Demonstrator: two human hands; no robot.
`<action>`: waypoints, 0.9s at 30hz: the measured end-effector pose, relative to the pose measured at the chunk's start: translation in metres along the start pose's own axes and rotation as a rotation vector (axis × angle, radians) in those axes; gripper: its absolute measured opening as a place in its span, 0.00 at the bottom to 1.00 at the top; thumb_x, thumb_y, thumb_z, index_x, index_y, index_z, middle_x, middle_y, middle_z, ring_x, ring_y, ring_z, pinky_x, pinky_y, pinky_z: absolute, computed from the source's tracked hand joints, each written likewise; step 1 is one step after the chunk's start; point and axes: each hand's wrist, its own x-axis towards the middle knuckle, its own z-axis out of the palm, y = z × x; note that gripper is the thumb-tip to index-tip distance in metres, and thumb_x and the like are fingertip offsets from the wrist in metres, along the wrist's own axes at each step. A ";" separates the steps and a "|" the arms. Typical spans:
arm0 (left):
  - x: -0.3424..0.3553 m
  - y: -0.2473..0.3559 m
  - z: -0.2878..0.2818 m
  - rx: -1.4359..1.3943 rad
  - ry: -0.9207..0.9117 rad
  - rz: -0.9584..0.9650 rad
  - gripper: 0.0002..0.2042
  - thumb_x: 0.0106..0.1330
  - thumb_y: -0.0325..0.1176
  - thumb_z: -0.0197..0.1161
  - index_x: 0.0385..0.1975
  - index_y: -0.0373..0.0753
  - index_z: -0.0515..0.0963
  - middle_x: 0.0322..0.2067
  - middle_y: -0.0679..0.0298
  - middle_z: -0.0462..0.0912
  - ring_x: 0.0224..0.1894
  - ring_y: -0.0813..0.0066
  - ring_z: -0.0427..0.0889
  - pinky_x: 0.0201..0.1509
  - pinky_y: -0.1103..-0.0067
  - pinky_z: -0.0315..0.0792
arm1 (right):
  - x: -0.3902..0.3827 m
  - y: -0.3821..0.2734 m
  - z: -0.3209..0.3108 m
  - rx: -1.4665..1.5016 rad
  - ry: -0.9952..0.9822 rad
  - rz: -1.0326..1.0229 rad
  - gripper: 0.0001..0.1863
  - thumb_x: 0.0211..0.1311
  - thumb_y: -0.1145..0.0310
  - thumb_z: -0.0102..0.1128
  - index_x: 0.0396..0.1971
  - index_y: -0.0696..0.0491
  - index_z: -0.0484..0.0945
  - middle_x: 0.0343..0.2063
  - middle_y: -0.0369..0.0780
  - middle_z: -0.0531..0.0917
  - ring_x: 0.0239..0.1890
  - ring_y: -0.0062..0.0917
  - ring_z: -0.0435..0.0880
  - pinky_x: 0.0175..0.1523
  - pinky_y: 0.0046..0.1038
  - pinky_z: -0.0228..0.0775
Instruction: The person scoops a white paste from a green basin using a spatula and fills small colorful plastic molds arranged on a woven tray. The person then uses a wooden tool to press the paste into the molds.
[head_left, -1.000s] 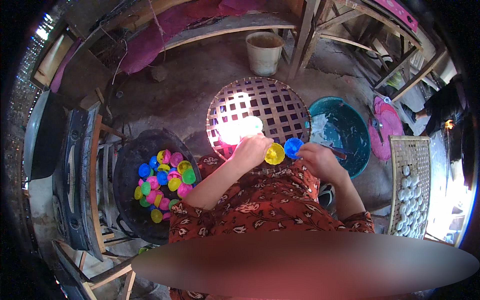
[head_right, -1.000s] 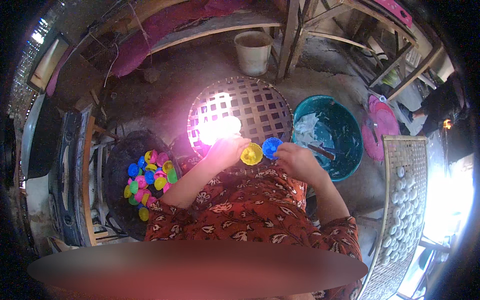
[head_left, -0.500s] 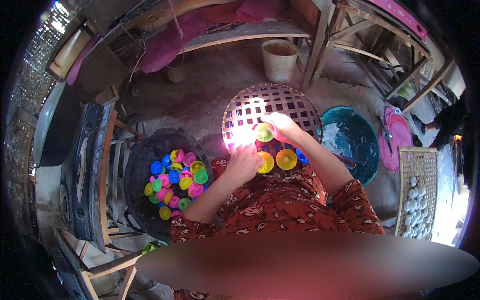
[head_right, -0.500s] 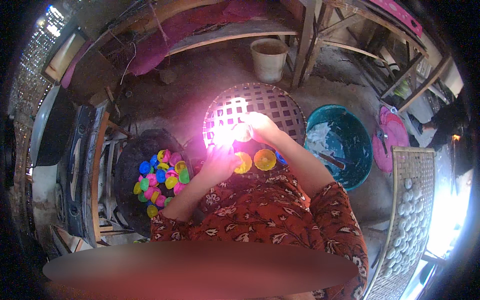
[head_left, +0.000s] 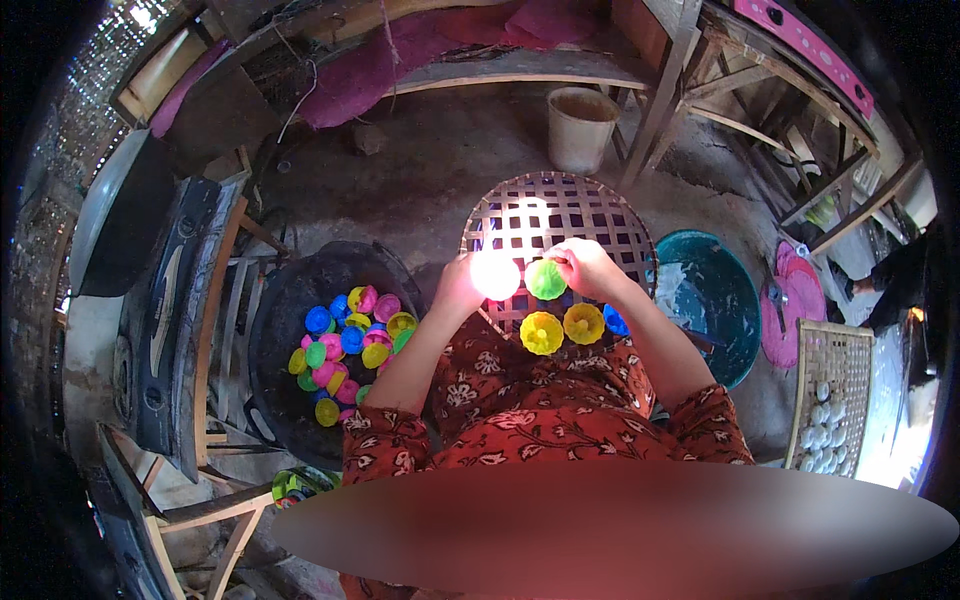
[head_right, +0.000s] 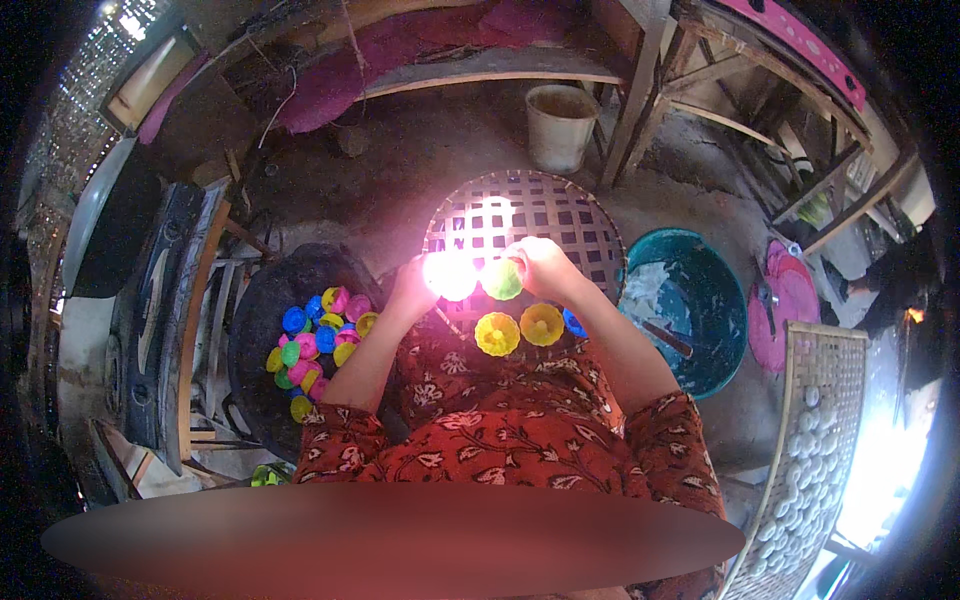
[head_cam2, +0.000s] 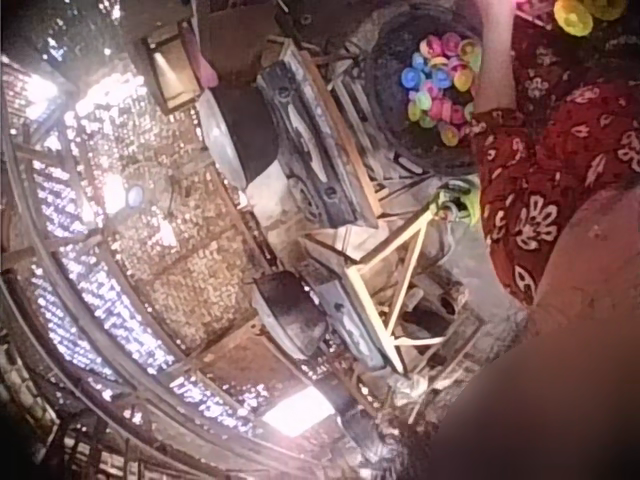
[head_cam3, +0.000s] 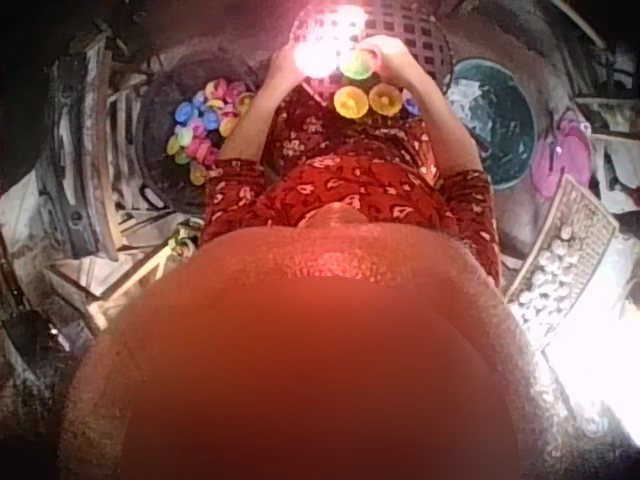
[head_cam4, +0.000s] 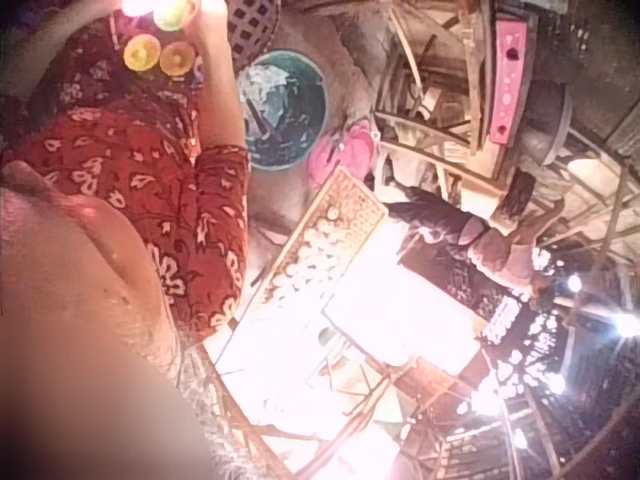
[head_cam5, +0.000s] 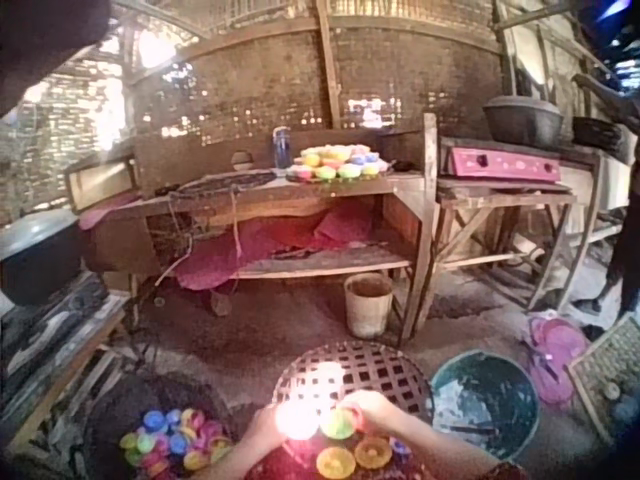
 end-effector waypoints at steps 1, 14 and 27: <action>-0.003 -0.002 0.000 0.020 -0.005 -0.059 0.12 0.52 0.30 0.59 0.36 0.36 0.77 0.29 0.51 0.78 0.35 0.51 0.77 0.42 0.64 0.71 | 0.001 -0.001 -0.002 -0.006 0.024 -0.020 0.10 0.46 0.76 0.54 0.31 0.55 0.80 0.31 0.47 0.82 0.35 0.40 0.80 0.42 0.33 0.73; -0.033 0.005 -0.010 0.010 -0.145 -0.154 0.17 0.55 0.40 0.63 0.41 0.36 0.78 0.31 0.54 0.83 0.29 0.67 0.83 0.37 0.76 0.75 | 0.043 -0.009 0.030 0.004 -0.014 0.120 0.12 0.47 0.72 0.57 0.35 0.53 0.79 0.29 0.45 0.81 0.33 0.37 0.80 0.38 0.32 0.73; -0.142 -0.151 -0.178 0.421 0.215 -0.508 0.16 0.52 0.40 0.64 0.38 0.40 0.80 0.32 0.53 0.82 0.37 0.60 0.81 0.44 0.69 0.74 | 0.052 -0.056 0.024 -0.102 -0.036 0.181 0.18 0.53 0.64 0.57 0.44 0.53 0.77 0.34 0.47 0.81 0.33 0.35 0.82 0.41 0.32 0.73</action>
